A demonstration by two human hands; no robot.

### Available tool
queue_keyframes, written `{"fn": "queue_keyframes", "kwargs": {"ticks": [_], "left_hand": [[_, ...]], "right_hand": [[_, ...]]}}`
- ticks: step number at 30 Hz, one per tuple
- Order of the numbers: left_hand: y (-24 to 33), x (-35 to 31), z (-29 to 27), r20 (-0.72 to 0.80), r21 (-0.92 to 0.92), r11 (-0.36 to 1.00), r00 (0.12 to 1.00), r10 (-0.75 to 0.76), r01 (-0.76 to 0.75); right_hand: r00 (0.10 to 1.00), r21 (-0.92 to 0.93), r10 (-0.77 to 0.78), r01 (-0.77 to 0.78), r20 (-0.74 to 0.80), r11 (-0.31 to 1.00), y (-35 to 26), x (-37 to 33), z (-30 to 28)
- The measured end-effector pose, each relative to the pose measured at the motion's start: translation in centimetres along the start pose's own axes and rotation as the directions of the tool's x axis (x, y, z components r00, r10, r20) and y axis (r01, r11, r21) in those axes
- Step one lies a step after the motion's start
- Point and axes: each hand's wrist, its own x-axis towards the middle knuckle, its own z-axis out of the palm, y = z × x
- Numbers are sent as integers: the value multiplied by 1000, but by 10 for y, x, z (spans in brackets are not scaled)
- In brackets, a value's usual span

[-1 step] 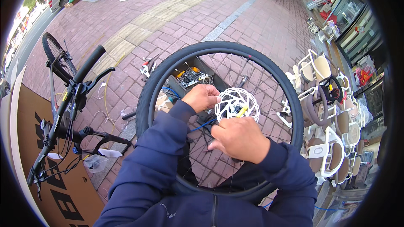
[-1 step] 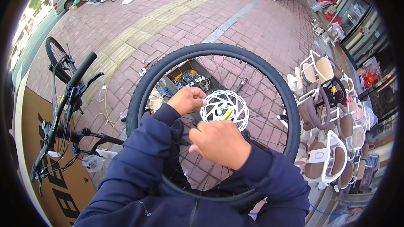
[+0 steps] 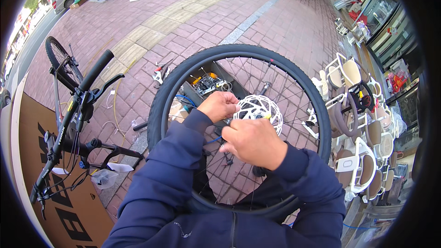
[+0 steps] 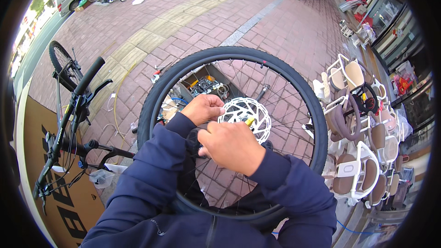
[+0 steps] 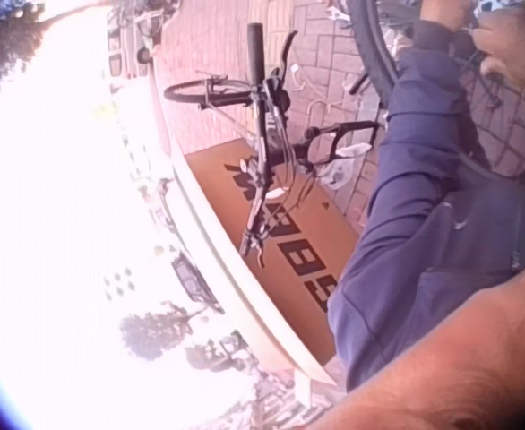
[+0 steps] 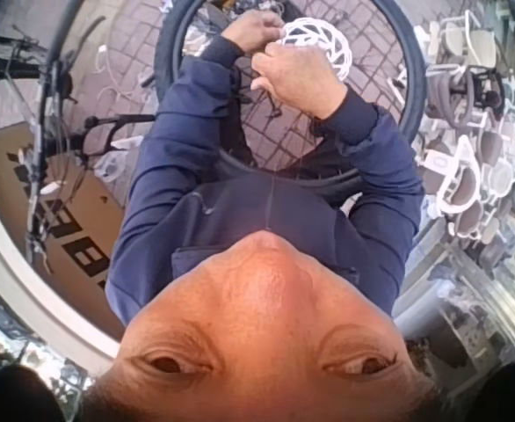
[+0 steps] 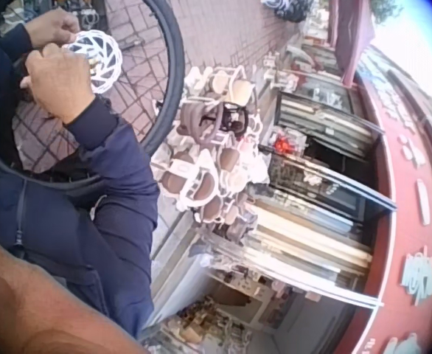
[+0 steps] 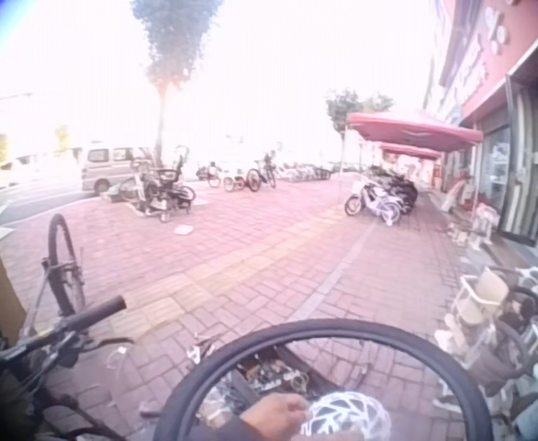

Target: The person installs a disc brake rotor onto a bicycle wheel using a screwdriver, then attaches a bell to the handlebar and removes protective packaging from the front fork. The wheel is set aside and the bicycle frame is repositioned during the process.

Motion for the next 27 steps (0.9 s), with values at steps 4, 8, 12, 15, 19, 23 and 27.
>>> {"fn": "queue_keyframes", "kwargs": {"ticks": [4, 8, 12, 15, 19, 23, 27], "left_hand": [[-5, 2, -3, 43, 353, 677, 734, 678, -646], [-3, -1, 1, 10, -94, 995, 1000, -20, 21], [4, -3, 3, 25, -54, 998, 1000, -11, 13], [8, -4, 4, 14, -53, 999, 1000, -11, 12], [9, -5, 4, -5, -76, 997, 1000, -21, 20], [9, -5, 3, -7, -95, 995, 999, -32, 31], [8, -4, 4, 0, -97, 995, 1000, -24, 24]], "right_hand": [[992, -91, 124, -124, -7, 988, 54, 62, 22], [932, 24, 354, -353, -83, 935, 117, 62, 4], [771, 69, 589, -592, -241, 803, 144, 1, -22], [656, 119, 709, -706, -260, 698, 134, -58, -37], [722, -35, 659, -679, -213, 733, 73, -121, -50], [840, -38, 525, -525, 136, 850, 3, -138, -59], [892, -52, 277, -277, 357, 959, -19, -102, -47]]}}
